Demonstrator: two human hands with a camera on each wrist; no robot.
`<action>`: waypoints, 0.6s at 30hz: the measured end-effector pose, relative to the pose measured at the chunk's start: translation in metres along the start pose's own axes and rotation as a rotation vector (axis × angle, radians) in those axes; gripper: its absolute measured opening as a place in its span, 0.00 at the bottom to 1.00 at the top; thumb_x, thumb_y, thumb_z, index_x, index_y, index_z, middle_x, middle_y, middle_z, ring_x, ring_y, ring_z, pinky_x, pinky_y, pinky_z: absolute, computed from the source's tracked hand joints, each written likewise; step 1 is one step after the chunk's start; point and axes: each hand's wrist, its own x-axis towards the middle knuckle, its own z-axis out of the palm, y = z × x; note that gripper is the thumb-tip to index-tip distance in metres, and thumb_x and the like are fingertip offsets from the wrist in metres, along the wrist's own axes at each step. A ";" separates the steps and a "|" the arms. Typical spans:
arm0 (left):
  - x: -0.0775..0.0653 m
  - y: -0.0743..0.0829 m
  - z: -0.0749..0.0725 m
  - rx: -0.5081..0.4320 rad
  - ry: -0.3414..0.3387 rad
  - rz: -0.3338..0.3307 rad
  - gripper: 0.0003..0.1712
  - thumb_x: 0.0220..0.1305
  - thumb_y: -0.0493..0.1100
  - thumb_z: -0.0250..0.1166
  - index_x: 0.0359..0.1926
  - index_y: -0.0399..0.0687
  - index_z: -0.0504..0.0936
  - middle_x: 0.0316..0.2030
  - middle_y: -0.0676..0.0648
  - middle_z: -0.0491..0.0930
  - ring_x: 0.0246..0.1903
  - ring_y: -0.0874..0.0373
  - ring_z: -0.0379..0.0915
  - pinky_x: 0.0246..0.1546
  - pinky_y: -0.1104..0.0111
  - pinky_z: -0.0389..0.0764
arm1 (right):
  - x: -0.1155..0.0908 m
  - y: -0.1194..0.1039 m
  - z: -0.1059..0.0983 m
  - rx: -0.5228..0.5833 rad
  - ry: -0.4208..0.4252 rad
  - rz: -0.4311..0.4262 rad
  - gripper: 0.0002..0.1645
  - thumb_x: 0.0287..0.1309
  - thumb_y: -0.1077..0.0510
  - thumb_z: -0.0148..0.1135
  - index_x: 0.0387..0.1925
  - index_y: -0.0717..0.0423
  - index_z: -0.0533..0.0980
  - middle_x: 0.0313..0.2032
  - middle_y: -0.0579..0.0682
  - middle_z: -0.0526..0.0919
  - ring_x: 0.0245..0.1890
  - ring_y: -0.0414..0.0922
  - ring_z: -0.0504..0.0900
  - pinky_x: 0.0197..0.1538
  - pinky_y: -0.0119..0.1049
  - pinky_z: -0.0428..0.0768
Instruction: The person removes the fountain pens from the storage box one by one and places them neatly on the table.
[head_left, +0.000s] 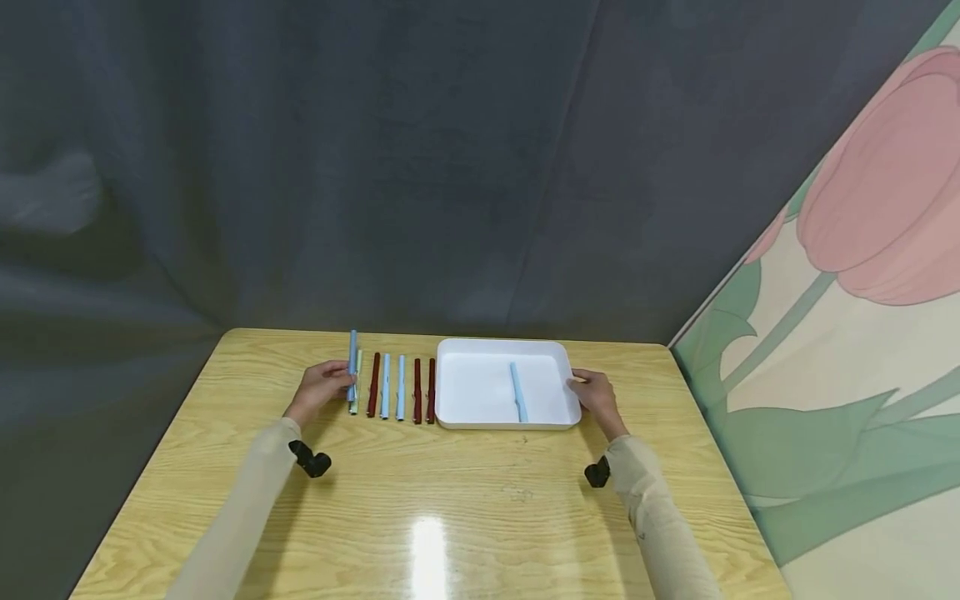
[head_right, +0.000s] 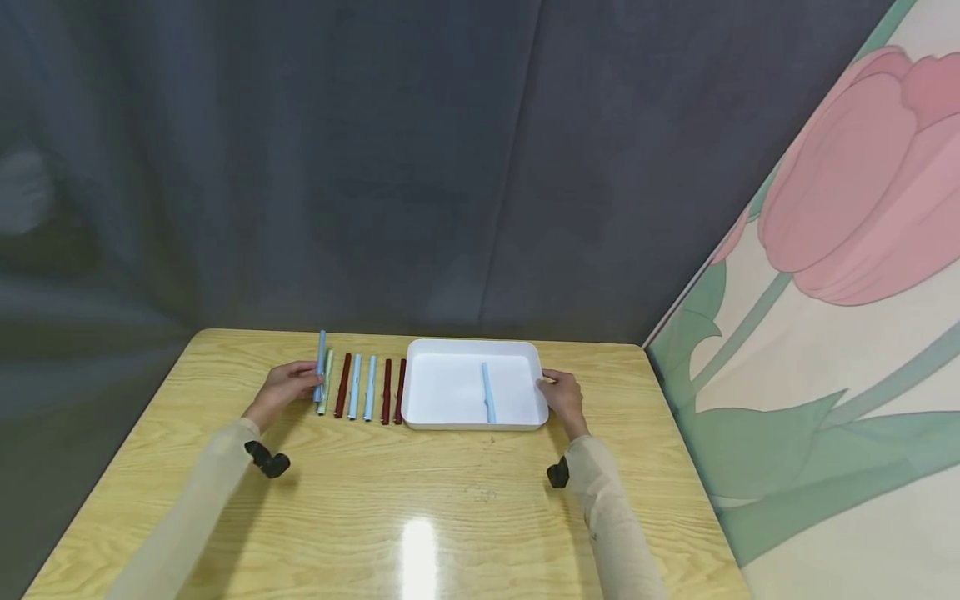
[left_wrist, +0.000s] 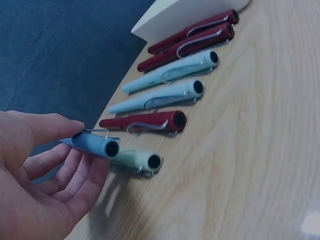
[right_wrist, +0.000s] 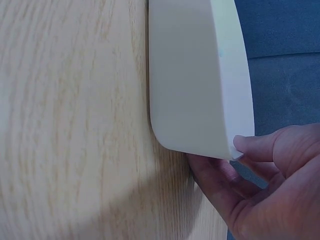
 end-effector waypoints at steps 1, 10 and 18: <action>-0.001 0.000 -0.001 0.006 0.009 -0.005 0.31 0.75 0.36 0.62 0.73 0.26 0.66 0.62 0.31 0.76 0.37 0.69 0.80 0.43 0.70 0.86 | -0.001 0.000 0.000 0.003 -0.003 -0.004 0.23 0.72 0.63 0.62 0.63 0.69 0.78 0.46 0.70 0.86 0.25 0.39 0.78 0.26 0.27 0.75; -0.008 -0.001 -0.011 0.079 0.051 -0.023 0.31 0.73 0.35 0.63 0.72 0.25 0.68 0.66 0.26 0.72 0.40 0.68 0.77 0.41 0.76 0.82 | 0.000 0.000 0.001 -0.006 -0.001 -0.010 0.23 0.72 0.62 0.62 0.63 0.69 0.79 0.46 0.69 0.86 0.26 0.39 0.79 0.25 0.26 0.76; -0.012 -0.004 -0.013 0.075 0.075 -0.023 0.28 0.70 0.31 0.64 0.66 0.18 0.70 0.52 0.29 0.82 0.32 0.64 0.81 0.36 0.72 0.86 | 0.001 0.000 0.001 -0.006 -0.003 -0.006 0.23 0.71 0.62 0.63 0.63 0.69 0.79 0.41 0.66 0.87 0.25 0.40 0.79 0.25 0.26 0.75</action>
